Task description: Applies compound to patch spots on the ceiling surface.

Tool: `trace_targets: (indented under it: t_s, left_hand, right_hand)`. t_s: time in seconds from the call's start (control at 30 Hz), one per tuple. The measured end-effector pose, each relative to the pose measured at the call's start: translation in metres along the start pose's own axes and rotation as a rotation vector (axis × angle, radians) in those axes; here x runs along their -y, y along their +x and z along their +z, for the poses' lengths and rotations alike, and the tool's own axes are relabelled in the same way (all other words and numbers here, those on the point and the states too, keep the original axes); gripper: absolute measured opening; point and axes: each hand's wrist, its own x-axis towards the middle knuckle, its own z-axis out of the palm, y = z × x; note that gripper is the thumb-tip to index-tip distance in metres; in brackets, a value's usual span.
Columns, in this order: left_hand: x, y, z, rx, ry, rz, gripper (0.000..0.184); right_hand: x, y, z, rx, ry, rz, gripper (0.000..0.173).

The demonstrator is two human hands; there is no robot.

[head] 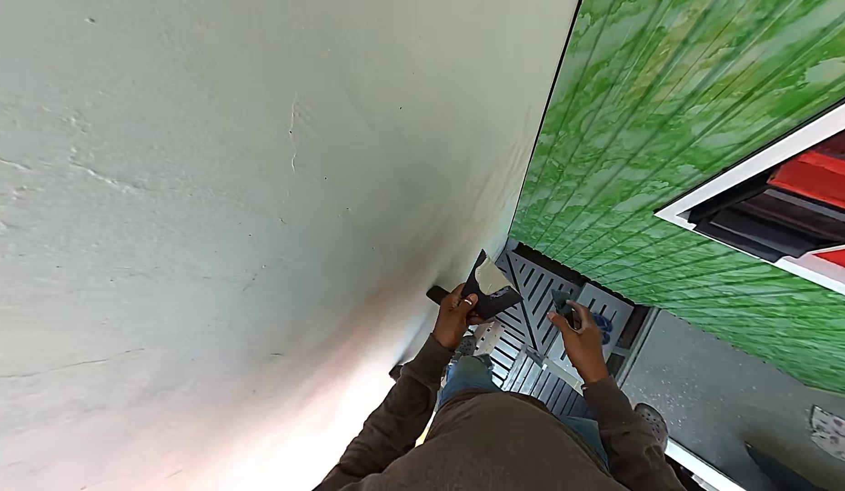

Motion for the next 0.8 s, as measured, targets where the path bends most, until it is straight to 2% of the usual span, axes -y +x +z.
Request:
trace_targets:
  t_s: [0.1, 0.17, 0.33, 0.47, 0.67, 0.8]
  left_hand:
    - [-0.006, -0.002, -0.004, -0.105, -0.028, 0.092, 0.036]
    - [-0.018, 0.002, -0.005, -0.114, 0.029, 0.171, 0.038]
    - [-0.048, 0.009, 0.002, -0.111, 0.19, 0.331, 0.037]
    - [-0.057, 0.009, 0.012, -0.108, 0.282, 0.396, 0.038]
    - [-0.06, 0.01, 0.021, -0.091, 0.376, 0.513, 0.041]
    - [-0.07, 0.01, 0.024, -0.025, 0.472, 0.577, 0.043]
  right_hand:
    - [0.034, -0.008, 0.019, 0.03, -0.181, -0.189, 0.082]
    - [0.063, -0.011, 0.031, 0.035, -0.231, -0.339, 0.085]
    - [0.113, -0.012, 0.052, 0.0, -0.355, -0.668, 0.066]
    - [0.136, -0.015, 0.058, 0.007, -0.399, -0.749, 0.054]
    - [0.164, -0.018, 0.055, -0.046, -0.445, -0.808, 0.051]
    - [0.167, -0.012, 0.06, 0.057, -0.442, -0.763, 0.049]
